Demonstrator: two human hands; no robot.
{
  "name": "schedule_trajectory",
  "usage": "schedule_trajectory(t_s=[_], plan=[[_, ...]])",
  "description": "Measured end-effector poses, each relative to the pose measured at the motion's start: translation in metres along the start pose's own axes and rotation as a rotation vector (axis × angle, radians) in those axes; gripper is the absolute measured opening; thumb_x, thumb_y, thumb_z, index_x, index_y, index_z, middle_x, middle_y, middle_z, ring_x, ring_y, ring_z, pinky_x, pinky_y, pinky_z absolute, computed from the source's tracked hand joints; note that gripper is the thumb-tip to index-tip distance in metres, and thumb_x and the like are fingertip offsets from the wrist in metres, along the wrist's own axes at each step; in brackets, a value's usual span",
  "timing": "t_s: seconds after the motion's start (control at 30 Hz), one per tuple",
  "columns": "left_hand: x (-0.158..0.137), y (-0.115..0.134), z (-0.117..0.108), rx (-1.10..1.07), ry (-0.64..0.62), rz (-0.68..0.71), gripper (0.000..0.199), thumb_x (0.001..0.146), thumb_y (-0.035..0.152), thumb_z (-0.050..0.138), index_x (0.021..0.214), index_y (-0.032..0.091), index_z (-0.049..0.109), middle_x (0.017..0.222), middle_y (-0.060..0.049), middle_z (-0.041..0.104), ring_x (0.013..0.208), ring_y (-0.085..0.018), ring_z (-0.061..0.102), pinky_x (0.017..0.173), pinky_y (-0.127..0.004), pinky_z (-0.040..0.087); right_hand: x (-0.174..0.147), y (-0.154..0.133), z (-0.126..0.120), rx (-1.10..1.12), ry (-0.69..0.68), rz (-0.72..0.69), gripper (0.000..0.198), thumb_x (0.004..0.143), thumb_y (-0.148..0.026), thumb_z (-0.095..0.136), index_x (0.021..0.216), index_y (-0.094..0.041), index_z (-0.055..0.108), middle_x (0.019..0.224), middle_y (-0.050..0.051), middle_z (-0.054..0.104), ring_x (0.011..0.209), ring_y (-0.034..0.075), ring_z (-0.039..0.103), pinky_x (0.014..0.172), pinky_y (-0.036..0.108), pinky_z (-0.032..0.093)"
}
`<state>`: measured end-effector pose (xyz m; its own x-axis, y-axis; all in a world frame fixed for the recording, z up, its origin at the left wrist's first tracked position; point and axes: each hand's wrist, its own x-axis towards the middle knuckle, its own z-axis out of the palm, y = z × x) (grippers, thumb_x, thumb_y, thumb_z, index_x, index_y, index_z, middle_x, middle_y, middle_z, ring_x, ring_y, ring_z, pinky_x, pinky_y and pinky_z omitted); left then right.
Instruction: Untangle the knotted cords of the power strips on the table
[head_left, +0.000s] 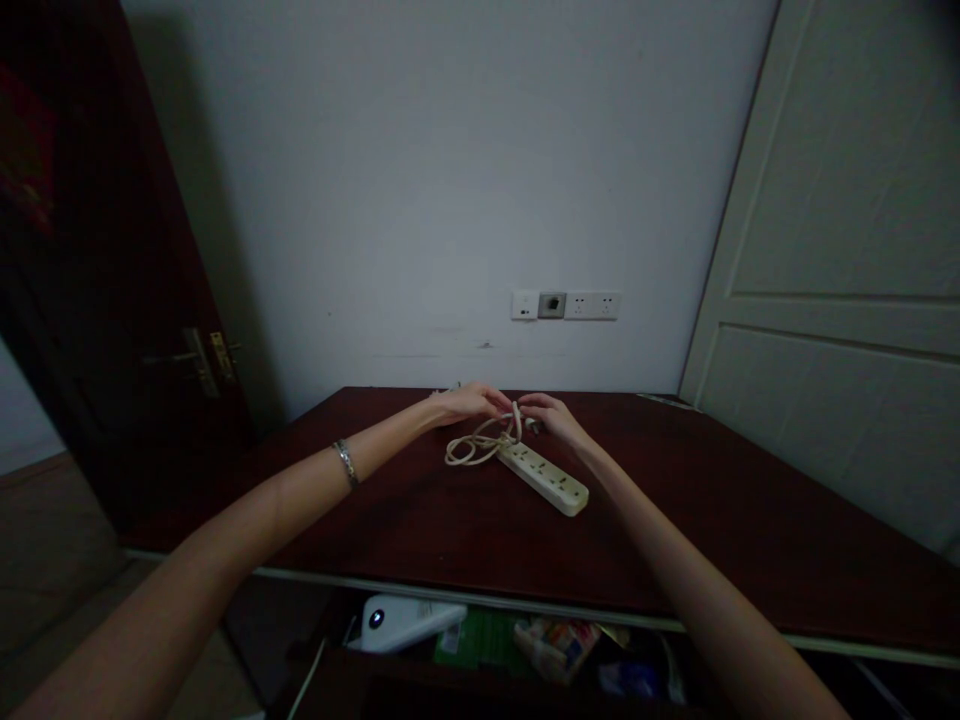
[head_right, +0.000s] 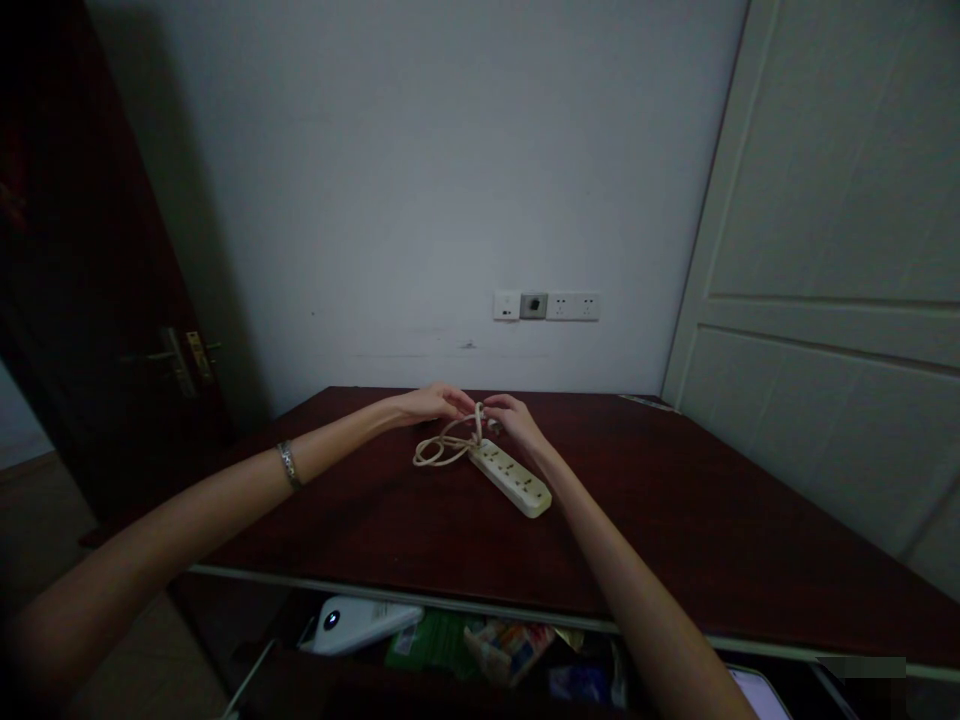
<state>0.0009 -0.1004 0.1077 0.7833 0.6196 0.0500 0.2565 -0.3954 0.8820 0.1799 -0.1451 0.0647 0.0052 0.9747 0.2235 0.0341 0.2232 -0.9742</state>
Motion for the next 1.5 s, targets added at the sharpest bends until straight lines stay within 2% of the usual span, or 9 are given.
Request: schedule_trajectory(t_s=[0.1, 0.23, 0.47, 0.63, 0.77, 0.93, 1.13, 1.3, 1.5], plan=[[0.005, -0.001, 0.004, 0.056, 0.095, 0.031, 0.023, 0.063, 0.014, 0.063, 0.087, 0.013, 0.063, 0.073, -0.003, 0.065, 0.065, -0.011, 0.058, 0.065, -0.023, 0.044, 0.002, 0.001, 0.005, 0.003, -0.045, -0.012, 0.053, 0.064, -0.026, 0.061, 0.116, -0.018, 0.055, 0.074, 0.001, 0.066, 0.058, 0.011, 0.058, 0.053, 0.020, 0.042], [0.011, 0.002, 0.008, 0.140, 0.168, 0.024, 0.017, 0.065, 0.014, 0.063, 0.082, 0.012, 0.060, 0.064, 0.001, 0.058, 0.056, -0.008, 0.051, 0.056, -0.020, 0.039, 0.004, -0.005, 0.012, -0.043, -0.069, -0.057, 0.036, 0.073, -0.037, 0.052, 0.095, -0.013, 0.066, 0.070, 0.003, 0.065, 0.056, 0.010, 0.054, 0.052, 0.020, 0.040], [0.006, 0.010, 0.005, 0.275, 0.089, -0.032, 0.011, 0.067, 0.014, 0.063, 0.077, 0.011, 0.065, 0.058, 0.002, 0.056, 0.052, -0.008, 0.045, 0.051, -0.020, 0.032, 0.001, -0.011, 0.004, -0.187, -0.076, -0.087, 0.028, 0.062, -0.031, 0.066, 0.081, -0.011, 0.069, 0.064, 0.002, 0.063, 0.054, 0.008, 0.050, 0.052, 0.018, 0.036], [0.002, 0.003, -0.006, 0.301, 0.119, -0.113, 0.013, 0.070, 0.021, 0.062, 0.062, 0.011, 0.062, 0.045, 0.003, 0.050, 0.044, -0.008, 0.044, 0.046, -0.020, 0.030, -0.006, -0.010, -0.007, -0.207, -0.087, -0.014, 0.032, 0.069, -0.034, 0.061, 0.092, -0.013, 0.067, 0.086, 0.006, 0.068, 0.075, 0.014, 0.059, 0.061, 0.021, 0.042], [0.001, -0.003, -0.025, 0.223, 0.252, -0.158, 0.018, 0.073, 0.020, 0.058, 0.058, 0.013, 0.055, 0.044, 0.002, 0.050, 0.043, -0.010, 0.048, 0.046, -0.020, 0.034, -0.017, -0.007, -0.020, -0.199, -0.114, 0.066, 0.037, 0.074, -0.033, 0.057, 0.106, -0.015, 0.062, 0.099, 0.009, 0.067, 0.091, 0.017, 0.059, 0.066, 0.022, 0.044], [-0.007, 0.008, -0.049, 0.019, 0.420, -0.121, 0.007, 0.074, 0.016, 0.058, 0.068, 0.012, 0.054, 0.057, -0.001, 0.054, 0.053, -0.012, 0.055, 0.056, -0.025, 0.045, -0.029, 0.005, -0.044, -0.209, -0.225, 0.172, 0.038, 0.070, -0.028, 0.062, 0.105, -0.013, 0.062, 0.100, 0.011, 0.066, 0.083, 0.016, 0.061, 0.067, 0.023, 0.046], [-0.013, 0.026, -0.054, -0.198, 0.420, -0.014, 0.011, 0.074, 0.018, 0.061, 0.081, 0.009, 0.058, 0.070, -0.005, 0.058, 0.063, -0.013, 0.059, 0.069, -0.033, 0.049, -0.033, 0.012, -0.059, -0.358, -0.387, 0.215, 0.046, 0.068, -0.036, 0.067, 0.108, -0.015, 0.063, 0.099, 0.009, 0.066, 0.082, 0.016, 0.062, 0.071, 0.026, 0.048], [-0.008, 0.033, -0.040, -0.232, 0.266, 0.053, 0.015, 0.067, 0.017, 0.067, 0.080, 0.009, 0.065, 0.074, -0.007, 0.062, 0.068, -0.014, 0.059, 0.069, -0.032, 0.047, -0.021, -0.007, -0.041, -0.352, -0.343, -0.027, 0.066, 0.051, -0.024, 0.080, 0.113, -0.015, 0.061, 0.120, 0.012, 0.057, 0.108, 0.025, 0.054, 0.093, 0.036, 0.043], [0.012, 0.033, -0.026, -0.085, 0.221, 0.108, 0.014, 0.069, 0.020, 0.064, 0.080, 0.012, 0.068, 0.086, -0.007, 0.065, 0.078, -0.014, 0.058, 0.072, -0.028, 0.042, 0.008, -0.022, 0.006, -0.044, -0.239, -0.124, 0.039, 0.069, -0.022, 0.068, 0.107, -0.018, 0.061, 0.117, 0.008, 0.060, 0.101, 0.018, 0.059, 0.090, 0.035, 0.047]])
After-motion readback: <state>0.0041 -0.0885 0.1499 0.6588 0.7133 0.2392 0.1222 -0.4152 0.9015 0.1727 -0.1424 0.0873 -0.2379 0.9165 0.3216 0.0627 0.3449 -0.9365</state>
